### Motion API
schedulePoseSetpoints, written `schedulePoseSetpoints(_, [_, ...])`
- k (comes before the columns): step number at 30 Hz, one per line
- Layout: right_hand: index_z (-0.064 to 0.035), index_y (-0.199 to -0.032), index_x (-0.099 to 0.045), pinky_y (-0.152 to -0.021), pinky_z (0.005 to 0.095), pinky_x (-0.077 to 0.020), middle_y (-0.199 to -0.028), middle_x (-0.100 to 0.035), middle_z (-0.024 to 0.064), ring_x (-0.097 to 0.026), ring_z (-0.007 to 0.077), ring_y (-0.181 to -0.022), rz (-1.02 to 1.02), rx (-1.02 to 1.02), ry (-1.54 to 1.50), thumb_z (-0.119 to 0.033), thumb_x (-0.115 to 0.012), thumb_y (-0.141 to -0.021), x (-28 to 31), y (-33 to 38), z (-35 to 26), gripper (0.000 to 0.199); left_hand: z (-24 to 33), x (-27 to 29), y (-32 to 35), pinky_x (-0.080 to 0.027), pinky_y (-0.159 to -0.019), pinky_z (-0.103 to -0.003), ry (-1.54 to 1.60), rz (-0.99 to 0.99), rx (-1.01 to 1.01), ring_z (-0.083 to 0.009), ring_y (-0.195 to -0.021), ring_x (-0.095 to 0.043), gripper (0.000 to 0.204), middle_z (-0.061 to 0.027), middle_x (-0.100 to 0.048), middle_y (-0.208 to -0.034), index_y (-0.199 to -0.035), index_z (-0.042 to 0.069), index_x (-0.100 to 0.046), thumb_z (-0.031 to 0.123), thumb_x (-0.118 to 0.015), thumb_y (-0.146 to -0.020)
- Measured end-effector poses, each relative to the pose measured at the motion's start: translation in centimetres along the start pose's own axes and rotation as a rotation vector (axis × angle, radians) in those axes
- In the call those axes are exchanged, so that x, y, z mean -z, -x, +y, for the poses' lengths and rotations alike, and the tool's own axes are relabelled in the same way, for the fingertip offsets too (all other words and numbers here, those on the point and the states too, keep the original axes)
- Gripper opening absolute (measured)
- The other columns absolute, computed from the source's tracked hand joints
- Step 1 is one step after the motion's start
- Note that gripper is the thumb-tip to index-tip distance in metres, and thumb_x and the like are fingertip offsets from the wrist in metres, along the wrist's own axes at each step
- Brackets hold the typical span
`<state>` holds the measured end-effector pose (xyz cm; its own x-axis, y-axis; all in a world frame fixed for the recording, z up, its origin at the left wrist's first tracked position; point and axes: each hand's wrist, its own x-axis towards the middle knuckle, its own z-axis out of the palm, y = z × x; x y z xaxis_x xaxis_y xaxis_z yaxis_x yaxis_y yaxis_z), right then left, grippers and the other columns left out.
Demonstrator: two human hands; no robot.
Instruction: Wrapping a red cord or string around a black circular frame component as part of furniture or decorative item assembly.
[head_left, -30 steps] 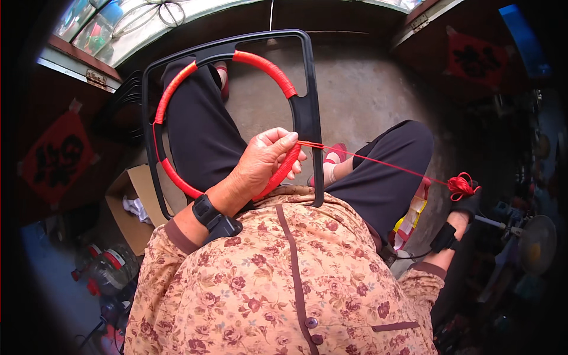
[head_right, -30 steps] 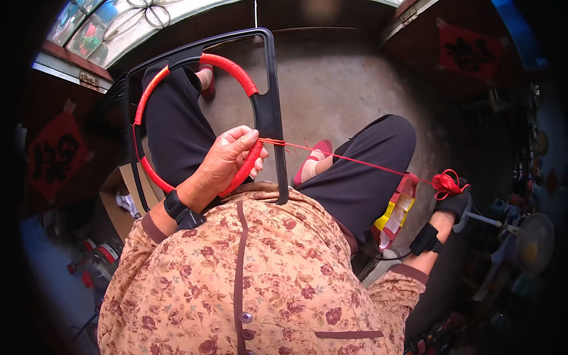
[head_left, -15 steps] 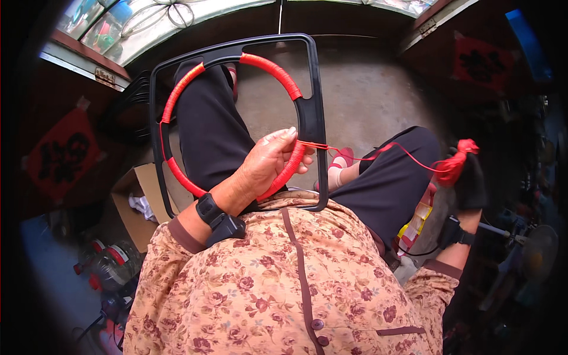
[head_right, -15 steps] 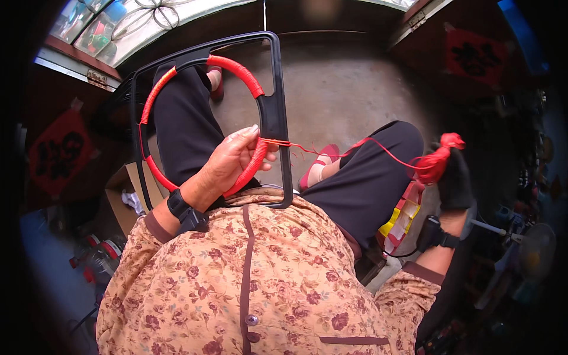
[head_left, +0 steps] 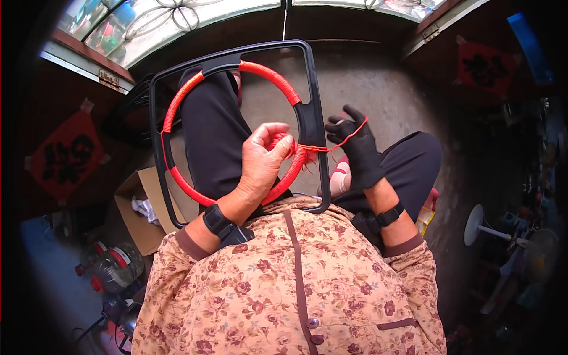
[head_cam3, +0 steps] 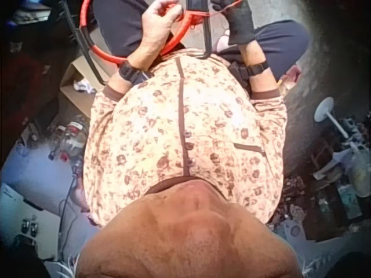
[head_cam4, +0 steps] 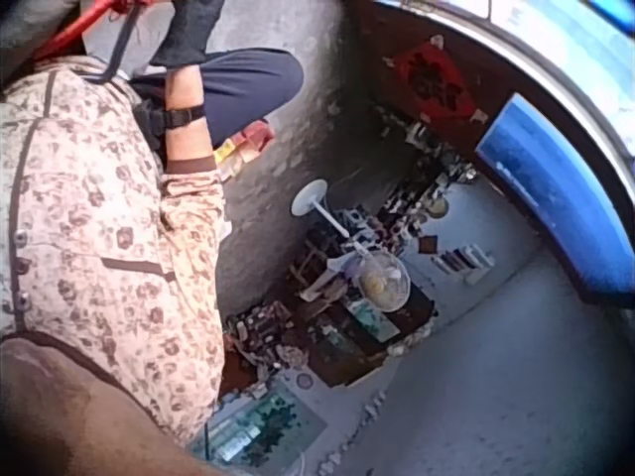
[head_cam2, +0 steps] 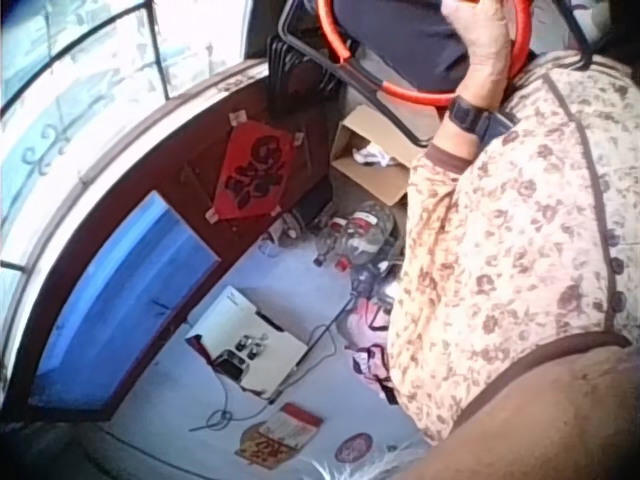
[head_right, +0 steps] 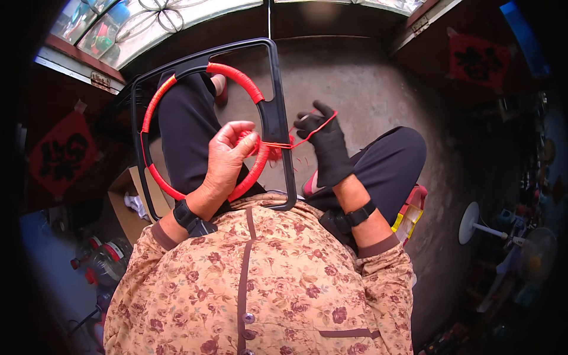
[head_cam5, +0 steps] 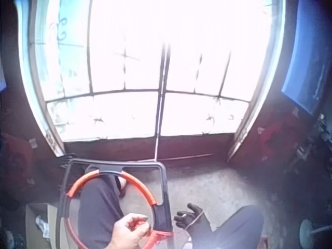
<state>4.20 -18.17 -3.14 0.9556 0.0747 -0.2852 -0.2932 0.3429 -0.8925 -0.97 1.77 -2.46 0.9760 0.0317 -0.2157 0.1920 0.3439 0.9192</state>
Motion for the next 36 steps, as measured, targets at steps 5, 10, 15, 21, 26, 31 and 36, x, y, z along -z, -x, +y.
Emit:
schedulePoseSetpoints(5, [-0.0081,-0.126,-0.053,-0.101,0.0394,-0.0397,-0.128,-0.053,0.0139,-0.046,0.0285,-0.124,-0.279,0.731,0.886,-0.005,-0.071,-0.073,-4.1,3.2,-3.7,0.056,2.2,-0.6,1.5,-0.05,-0.075,-0.022,-0.41,0.04,-0.517,-0.0104,-0.086,-0.061,0.025,-0.0057,-0.061,-0.096,-0.109,-0.001,-0.055,-0.002,-0.064,-0.085])
schedulePoseSetpoints(10, [-0.0062,-0.108,-0.06,-0.087,0.0341,-0.0474,-0.112,-0.06,0.0139,-0.057,0.0249,-0.106,-0.236,0.661,0.657,-0.007,-0.071,-0.074,-5.1,3.0,-3.2,0.036,2.6,-1.1,1.1,-0.049,-0.071,-0.023,-0.274,0.04,-0.715,-0.0107,-0.081,-0.061,0.022,-0.0083,-0.061,-0.093,-0.103,0.0,-0.059,0.005,-0.066,-0.083])
schedulePoseSetpoints(15, [-0.0075,-0.091,-0.061,-0.061,0.0353,-0.0482,-0.077,-0.062,0.0134,-0.061,0.0304,-0.069,-0.038,0.752,1.362,-0.007,-0.071,-0.068,0.9,4.3,-7.4,0.025,1.7,-0.5,0.6,-0.046,-0.06,-0.018,-0.176,-0.005,-0.011,-0.0056,-0.067,-0.057,0.014,-0.0003,-0.059,-0.077,-0.093,0.002,-0.058,0.015,-0.061,-0.091])
schedulePoseSetpoints(21, [-0.005,-0.098,-0.06,-0.066,0.0345,-0.049,-0.081,-0.064,0.0076,-0.062,0.0219,-0.07,0.401,0.299,0.137,-0.013,-0.061,-0.083,17.8,4.8,-8.4,0.017,1.4,-0.1,0.4,-0.052,-0.05,-0.022,0.021,-0.17,0.223,-0.0086,-0.054,-0.059,0.022,-0.0057,-0.064,-0.075,-0.091,0.004,-0.058,0.026,-0.058,-0.093])
schedulePoseSetpoints(26, [0.0009,-0.108,-0.058,-0.062,0.0215,-0.0458,-0.08,-0.06,0.0036,-0.059,0.0094,-0.071,0.316,0.353,0.393,-0.014,-0.06,-0.088,7.1,6.3,-9.7,0.026,1.5,-0.2,0.2,-0.054,-0.052,-0.022,0.047,-0.181,0.296,-0.0108,-0.057,-0.062,0.023,-0.0073,-0.064,-0.077,-0.092,0.004,-0.058,0.027,-0.059,-0.093])
schedulePoseSetpoints(31, [0.0014,-0.123,-0.053,-0.07,0.0239,-0.047,-0.087,-0.062,0.0027,-0.058,0.0095,-0.071,-0.284,-0.195,0.258,-0.018,-0.06,-0.089,-0.8,3.9,-4.3,0.04,1.2,-0.3,0.2,-0.055,-0.051,-0.022,0.091,-0.183,0.305,-0.0112,-0.058,-0.063,0.024,-0.008,-0.064,-0.077,-0.095,0.003,-0.057,0.027,-0.06,-0.092])
schedulePoseSetpoints(36, [-0.0015,-0.096,-0.058,-0.065,0.0284,-0.0492,-0.089,-0.063,0.0065,-0.06,0.0114,-0.073,-0.259,-0.403,0.407,-0.022,-0.06,-0.089,1.6,3.9,-3.3,0.021,1.9,-1.2,0.1,-0.056,-0.051,-0.024,0.178,-0.065,0.246,-0.0121,-0.057,-0.063,0.025,-0.0094,-0.065,-0.079,-0.097,0.003,-0.057,0.027,-0.06,-0.092])
